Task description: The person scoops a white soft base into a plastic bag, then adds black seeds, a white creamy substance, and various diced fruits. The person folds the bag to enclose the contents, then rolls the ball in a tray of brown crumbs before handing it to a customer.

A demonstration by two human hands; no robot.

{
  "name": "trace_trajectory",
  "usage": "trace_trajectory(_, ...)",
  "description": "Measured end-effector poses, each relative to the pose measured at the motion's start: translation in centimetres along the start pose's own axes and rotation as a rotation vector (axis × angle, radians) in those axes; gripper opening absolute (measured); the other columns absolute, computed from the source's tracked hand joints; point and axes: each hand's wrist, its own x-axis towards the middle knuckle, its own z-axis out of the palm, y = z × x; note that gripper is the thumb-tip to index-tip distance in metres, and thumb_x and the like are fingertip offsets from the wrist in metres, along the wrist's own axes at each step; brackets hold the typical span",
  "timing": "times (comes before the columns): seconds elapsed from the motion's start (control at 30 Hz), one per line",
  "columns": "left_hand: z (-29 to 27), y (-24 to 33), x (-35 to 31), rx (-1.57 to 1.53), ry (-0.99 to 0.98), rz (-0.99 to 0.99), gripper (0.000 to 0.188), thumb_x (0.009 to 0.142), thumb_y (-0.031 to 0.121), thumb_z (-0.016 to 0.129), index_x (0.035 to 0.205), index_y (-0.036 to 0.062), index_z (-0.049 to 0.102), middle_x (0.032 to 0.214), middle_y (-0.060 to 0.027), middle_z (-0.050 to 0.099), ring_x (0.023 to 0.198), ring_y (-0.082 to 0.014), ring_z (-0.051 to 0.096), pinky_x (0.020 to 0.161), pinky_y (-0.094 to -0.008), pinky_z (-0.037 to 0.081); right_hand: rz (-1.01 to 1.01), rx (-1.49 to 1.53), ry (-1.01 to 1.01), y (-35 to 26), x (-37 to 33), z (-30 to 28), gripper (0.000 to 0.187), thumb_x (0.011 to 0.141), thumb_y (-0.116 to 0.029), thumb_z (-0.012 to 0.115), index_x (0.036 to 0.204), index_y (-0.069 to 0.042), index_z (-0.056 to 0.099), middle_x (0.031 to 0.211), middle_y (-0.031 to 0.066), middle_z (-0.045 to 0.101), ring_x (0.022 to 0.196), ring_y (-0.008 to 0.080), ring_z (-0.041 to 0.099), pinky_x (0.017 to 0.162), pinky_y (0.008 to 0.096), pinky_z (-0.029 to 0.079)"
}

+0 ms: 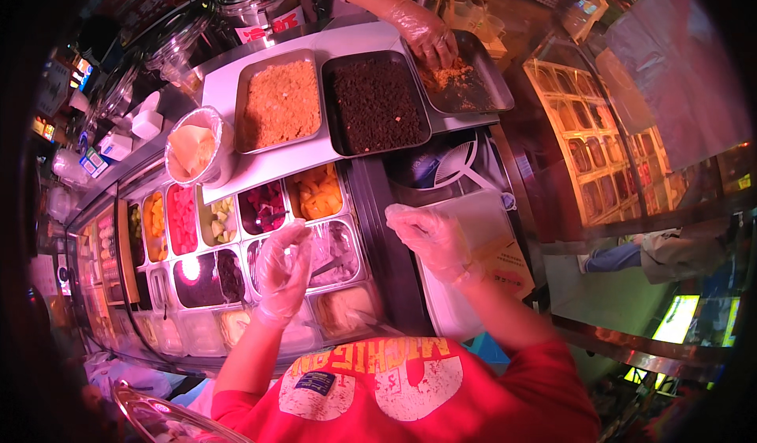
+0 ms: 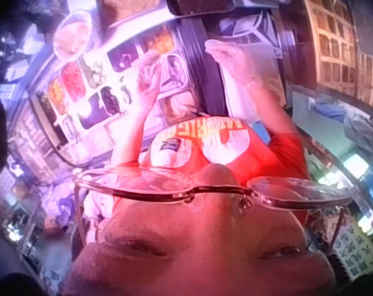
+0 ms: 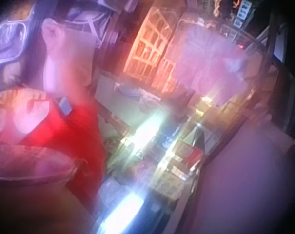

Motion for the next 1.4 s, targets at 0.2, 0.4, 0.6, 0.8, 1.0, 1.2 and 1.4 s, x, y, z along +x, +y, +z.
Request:
trace_trajectory(0.2, 0.9, 0.3, -4.6, -0.047, 0.042, -0.148, 0.029, 0.088, -0.007, 0.071, 0.116, -0.0004, 0.067, 0.101, -0.0115, 0.072, 0.09, -0.0202, 0.069, 0.083, -0.0322, 0.054, -0.096, -0.04, 0.026, 1.8, -2.5, 0.4, 0.02, 0.096, 0.003, 0.065, 0.116, 0.002, 0.071, 0.119, 0.0102, 0.071, 0.11, 0.0148, 0.066, 0.1, 0.0293, 0.051)
trace_trajectory(0.4, -0.6, 0.7, -7.7, -0.091, 0.026, -0.369, 0.015, 0.098, 0.0, 0.064, 0.113, -0.0024, 0.068, 0.11, -0.0063, 0.069, 0.102, -0.0115, 0.062, 0.091, -0.0269, 0.049, 0.25, 0.263, 0.102, 1.1, -2.9, 1.6, 0.022, 0.1, -0.009, 0.064, 0.117, 0.003, 0.071, 0.121, 0.0122, 0.071, 0.098, 0.0154, 0.068, 0.085, 0.0264, 0.054)
trace_trajectory(0.6, -0.6, 2.5, -9.8, -0.411, 0.154, -0.535, 0.014, 0.1, 0.001, 0.062, 0.114, -0.0019, 0.066, 0.109, -0.0047, 0.068, 0.099, -0.0097, 0.062, 0.09, -0.0247, 0.049, 0.441, 0.843, 0.071, 0.9, -3.1, 1.8, 0.046, 0.105, -0.03, 0.053, 0.137, 0.002, 0.058, 0.127, 0.0198, 0.067, 0.103, 0.0228, 0.065, 0.093, 0.0346, 0.052)
trace_trajectory(0.8, -0.5, 3.0, -14.1, -0.493, 0.129, -0.696, 0.018, 0.1, 0.005, 0.064, 0.117, 0.0002, 0.068, 0.099, -0.0021, 0.069, 0.09, -0.0083, 0.062, 0.081, -0.0235, 0.049, 0.502, 1.155, 0.002, 4.2, -5.2, 0.3, 0.037, 0.103, -0.025, 0.058, 0.123, 0.005, 0.064, 0.115, 0.02, 0.069, 0.09, 0.024, 0.064, 0.083, 0.0364, 0.054)
trace_trajectory(1.0, -0.5, 4.0, -17.3, -0.529, 0.106, -0.798, 0.017, 0.101, 0.006, 0.063, 0.117, -0.0007, 0.066, 0.091, 0.0027, 0.064, 0.079, -0.0031, 0.054, 0.069, -0.0195, 0.043, 0.516, 1.105, 0.001, 3.1, -7.7, 1.4, 0.059, 0.106, -0.043, 0.051, 0.138, 0.007, 0.056, 0.129, 0.024, 0.065, 0.105, 0.029, 0.065, 0.097, 0.0388, 0.052)
trace_trajectory(1.2, -0.1, 4.2, -18.4, -0.544, 0.096, -0.676, 0.018, 0.103, 0.006, 0.058, 0.117, -0.0022, 0.065, 0.085, 0.0027, 0.061, 0.074, -0.0038, 0.052, 0.066, -0.0201, 0.042, 0.471, 1.152, -0.141, 0.8, -8.7, 4.1, 0.076, 0.106, -0.057, 0.041, 0.151, 0.005, 0.043, 0.153, 0.0282, 0.047, 0.138, 0.0384, 0.05, 0.119, 0.0473, 0.037)
trace_trajectory(1.4, 1.0, 6.0, -17.6, -0.138, 0.062, -0.269, 0.018, 0.097, 0.0, 0.057, 0.111, -0.0012, 0.068, 0.084, -0.0078, 0.067, 0.073, -0.0193, 0.061, 0.069, -0.0312, 0.049, 0.587, 1.369, -0.556, 1.1, -9.5, 6.4, 0.099, 0.096, -0.077, 0.037, 0.161, -0.004, 0.026, 0.164, 0.0275, 0.027, 0.152, 0.0407, 0.029, 0.124, 0.052, 0.026)
